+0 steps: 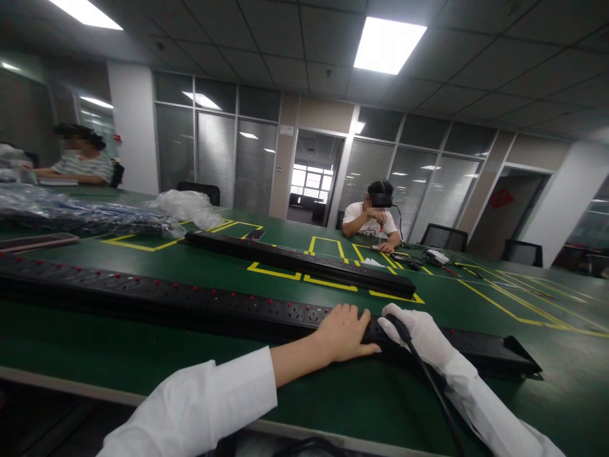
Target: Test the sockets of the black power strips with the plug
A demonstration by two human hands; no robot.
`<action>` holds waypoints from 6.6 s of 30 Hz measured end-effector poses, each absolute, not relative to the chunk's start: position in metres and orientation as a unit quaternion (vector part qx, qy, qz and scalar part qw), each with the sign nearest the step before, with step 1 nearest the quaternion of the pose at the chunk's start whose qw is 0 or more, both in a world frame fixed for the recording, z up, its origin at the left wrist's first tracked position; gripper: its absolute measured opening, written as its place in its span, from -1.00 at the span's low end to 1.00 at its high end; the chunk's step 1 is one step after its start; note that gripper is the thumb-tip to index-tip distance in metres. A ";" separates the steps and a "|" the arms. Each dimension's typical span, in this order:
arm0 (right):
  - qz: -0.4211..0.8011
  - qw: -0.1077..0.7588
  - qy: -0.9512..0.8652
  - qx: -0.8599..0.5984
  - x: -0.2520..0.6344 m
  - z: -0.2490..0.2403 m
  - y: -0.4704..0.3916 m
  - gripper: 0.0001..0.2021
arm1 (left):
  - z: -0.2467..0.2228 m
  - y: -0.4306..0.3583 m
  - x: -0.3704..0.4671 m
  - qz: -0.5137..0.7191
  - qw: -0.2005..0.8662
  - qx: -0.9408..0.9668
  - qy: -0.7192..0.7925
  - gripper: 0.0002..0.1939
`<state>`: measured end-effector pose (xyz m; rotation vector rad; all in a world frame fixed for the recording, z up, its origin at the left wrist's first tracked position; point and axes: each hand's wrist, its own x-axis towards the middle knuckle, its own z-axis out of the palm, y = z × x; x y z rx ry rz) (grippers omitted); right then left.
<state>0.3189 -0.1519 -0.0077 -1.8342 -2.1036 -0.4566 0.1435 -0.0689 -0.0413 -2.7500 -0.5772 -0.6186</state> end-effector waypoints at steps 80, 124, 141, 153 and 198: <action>-0.172 0.192 -0.714 -0.651 0.321 -0.014 -0.150 -0.71 | -0.040 -0.069 0.144 -0.201 0.132 -0.949 -0.206 -0.33; -0.100 0.237 -0.699 -0.667 0.330 -0.015 -0.149 -0.69 | -0.040 -0.070 0.144 -0.204 0.135 -0.948 -0.206 -0.33; -0.060 0.305 -0.676 -0.668 0.370 -0.008 -0.163 -0.74 | -0.043 -0.067 0.145 -0.206 0.139 -0.948 -0.201 -0.32; -0.030 0.227 -0.714 -0.662 0.355 0.001 -0.170 -0.73 | -0.041 -0.069 0.145 -0.202 0.138 -0.948 -0.205 -0.31; -0.148 0.146 -0.727 -0.654 0.348 -0.003 -0.170 -0.74 | -0.042 -0.071 0.145 -0.212 0.139 -0.945 -0.206 -0.32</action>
